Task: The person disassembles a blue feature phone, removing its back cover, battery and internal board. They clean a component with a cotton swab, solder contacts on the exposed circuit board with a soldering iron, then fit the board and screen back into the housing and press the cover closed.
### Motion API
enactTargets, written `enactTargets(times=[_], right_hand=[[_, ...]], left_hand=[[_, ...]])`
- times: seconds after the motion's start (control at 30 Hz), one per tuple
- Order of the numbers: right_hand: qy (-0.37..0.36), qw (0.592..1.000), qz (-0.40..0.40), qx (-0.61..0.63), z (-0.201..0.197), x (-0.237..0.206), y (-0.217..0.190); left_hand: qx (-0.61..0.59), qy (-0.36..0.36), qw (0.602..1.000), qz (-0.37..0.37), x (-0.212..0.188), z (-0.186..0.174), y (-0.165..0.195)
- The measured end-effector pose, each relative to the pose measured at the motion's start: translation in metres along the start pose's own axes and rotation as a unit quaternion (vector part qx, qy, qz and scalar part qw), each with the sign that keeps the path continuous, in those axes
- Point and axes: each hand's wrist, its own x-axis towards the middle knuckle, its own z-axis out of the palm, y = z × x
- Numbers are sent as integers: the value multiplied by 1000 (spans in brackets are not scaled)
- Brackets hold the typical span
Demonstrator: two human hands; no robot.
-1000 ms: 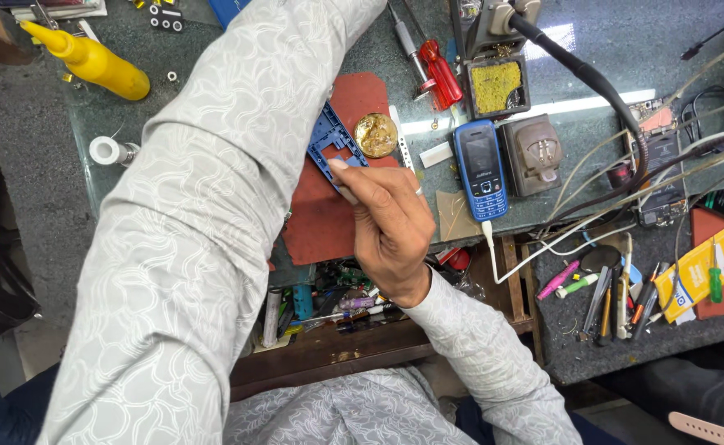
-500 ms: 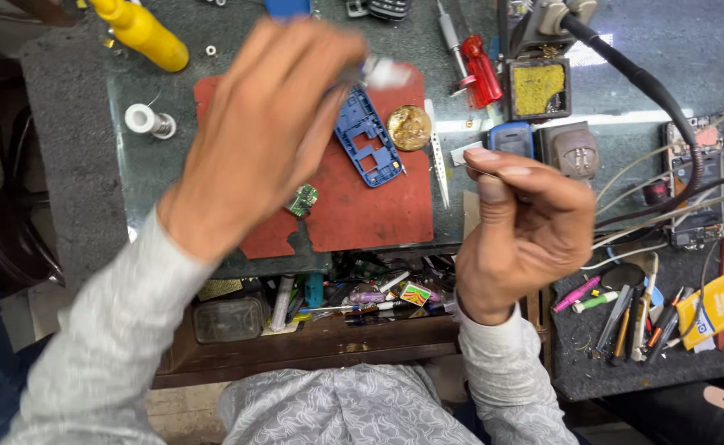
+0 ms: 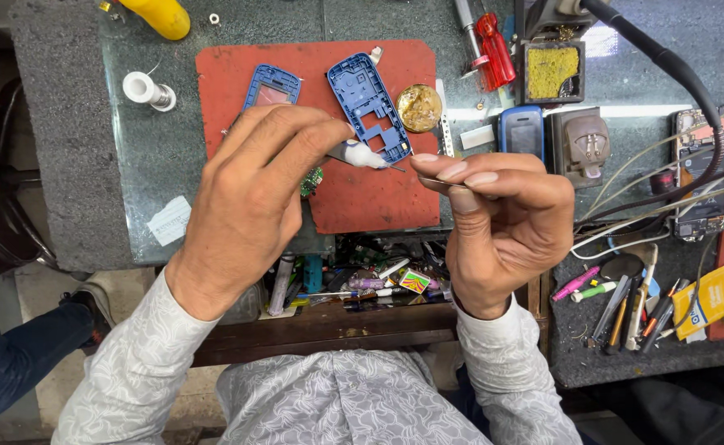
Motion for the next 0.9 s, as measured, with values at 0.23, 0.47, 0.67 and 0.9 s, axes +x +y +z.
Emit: enactTargets(times=[0.23,0.47,0.67,0.9], right_hand=[[-14,1000,10,-9,1,2,-4],[-10,1000,10,-10,2,0,-2],[-13,1000,7,-19,1,-1,0],[-20,1000,9,-20,0,-4,0]], left_hand=[[6,-3,1000,-4,1,1,1],[14,-10,1000,-4,-1,-1,1],[21,-10,1000,-7,-2,-2,1],[14,-9,1000,-7,-3,-1,2]])
